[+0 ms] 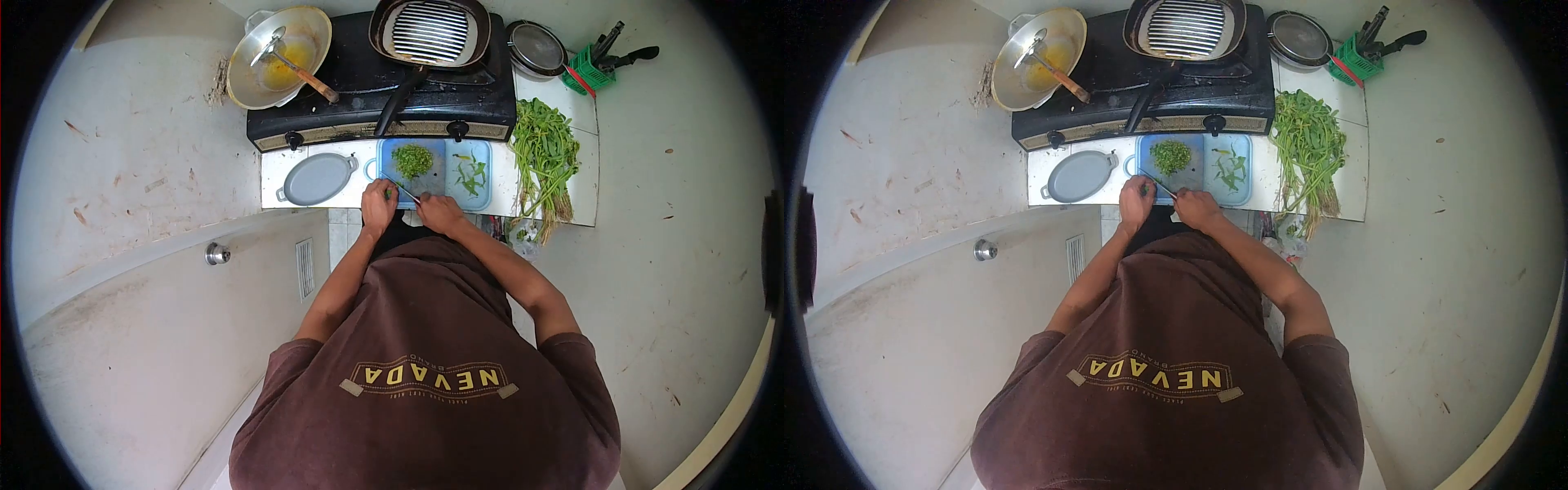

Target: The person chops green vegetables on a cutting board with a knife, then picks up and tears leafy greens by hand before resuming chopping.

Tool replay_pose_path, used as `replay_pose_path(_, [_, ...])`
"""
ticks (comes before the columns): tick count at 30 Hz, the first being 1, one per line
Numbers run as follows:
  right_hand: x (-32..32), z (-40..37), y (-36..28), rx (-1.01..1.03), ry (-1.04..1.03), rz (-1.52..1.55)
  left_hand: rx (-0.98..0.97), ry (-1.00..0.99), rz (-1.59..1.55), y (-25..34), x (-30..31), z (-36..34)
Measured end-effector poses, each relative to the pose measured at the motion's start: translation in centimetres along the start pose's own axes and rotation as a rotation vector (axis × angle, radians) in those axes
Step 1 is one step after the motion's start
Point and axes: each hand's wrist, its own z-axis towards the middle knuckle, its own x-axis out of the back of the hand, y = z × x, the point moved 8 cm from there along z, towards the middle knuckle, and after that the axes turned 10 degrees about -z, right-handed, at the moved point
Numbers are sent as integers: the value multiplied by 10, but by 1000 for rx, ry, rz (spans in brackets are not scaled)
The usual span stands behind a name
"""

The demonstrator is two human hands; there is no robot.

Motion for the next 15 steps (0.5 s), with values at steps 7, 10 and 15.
replay_pose_path(7, [2,4,-1,6,-12,-11,43,3,-11,-3,-2,0])
replay_pose_path(10, [6,0,5,-12,10,1,135,28,-107,-11,-3,-1])
replay_pose_path(15, [6,5,5,-1,14,30,62,3,-78,-7,-1,-2])
